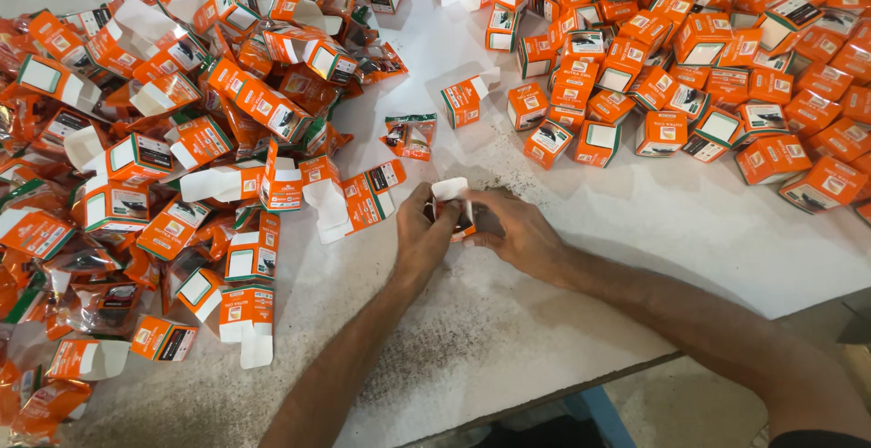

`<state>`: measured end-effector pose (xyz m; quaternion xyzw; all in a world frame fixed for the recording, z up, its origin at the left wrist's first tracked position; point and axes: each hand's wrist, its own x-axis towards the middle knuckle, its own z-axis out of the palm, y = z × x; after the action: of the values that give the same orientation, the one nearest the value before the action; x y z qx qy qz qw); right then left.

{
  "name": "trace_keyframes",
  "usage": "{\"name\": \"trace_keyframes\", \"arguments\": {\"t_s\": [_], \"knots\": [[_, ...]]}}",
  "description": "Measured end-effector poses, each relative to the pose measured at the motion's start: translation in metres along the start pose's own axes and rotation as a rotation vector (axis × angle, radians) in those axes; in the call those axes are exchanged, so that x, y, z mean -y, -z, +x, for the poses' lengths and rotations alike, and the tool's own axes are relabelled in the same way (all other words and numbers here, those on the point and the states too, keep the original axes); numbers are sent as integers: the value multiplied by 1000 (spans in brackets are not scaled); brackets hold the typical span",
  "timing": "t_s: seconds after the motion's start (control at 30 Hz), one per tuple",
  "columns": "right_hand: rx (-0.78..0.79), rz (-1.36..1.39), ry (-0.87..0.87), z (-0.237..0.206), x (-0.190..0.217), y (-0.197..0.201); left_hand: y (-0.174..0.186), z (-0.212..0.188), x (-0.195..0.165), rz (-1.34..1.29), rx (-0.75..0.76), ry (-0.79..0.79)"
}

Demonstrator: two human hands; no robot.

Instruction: The person picks up a small orange carton from a large pile on the table, opens it, inserts a plastic sachet of product into the box, closes the carton, and places it back on the table, repeating this packing cycle continuously throughout the clip.

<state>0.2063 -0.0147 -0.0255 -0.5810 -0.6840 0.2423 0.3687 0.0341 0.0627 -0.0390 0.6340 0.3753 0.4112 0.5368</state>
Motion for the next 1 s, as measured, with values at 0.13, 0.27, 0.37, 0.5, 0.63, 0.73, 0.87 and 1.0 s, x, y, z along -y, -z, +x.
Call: {"name": "trace_keyframes", "arguments": {"t_s": [0.13, 0.27, 0.37, 0.5, 0.63, 0.73, 0.87, 1.0], "knots": [[-93, -96, 320, 2, 0, -1, 25, 1, -8, -204, 248, 134], [-68, -117, 306, 2, -4, 0, 45, 8, -6, -558, 322, 349], [-67, -104, 307, 2, -4, 0, 38, 14, 2, -260, 285, 270], [-78, -97, 299, 2, 2, 1, 25, 12, 2, -90, 212, -83], [-67, 1, 216, 1, 6, 3, 27, -12, -14, 269, 125, -543], [-15, 83, 61, -1, 5, 2, 37, -21, -26, 354, 223, -643], [-27, 126, 122, 1, 2, 1, 34, -22, -31, 460, 174, -706], [5, 93, 66, 3, 6, 3, 30, -23, -28, 447, 140, -672]]}}
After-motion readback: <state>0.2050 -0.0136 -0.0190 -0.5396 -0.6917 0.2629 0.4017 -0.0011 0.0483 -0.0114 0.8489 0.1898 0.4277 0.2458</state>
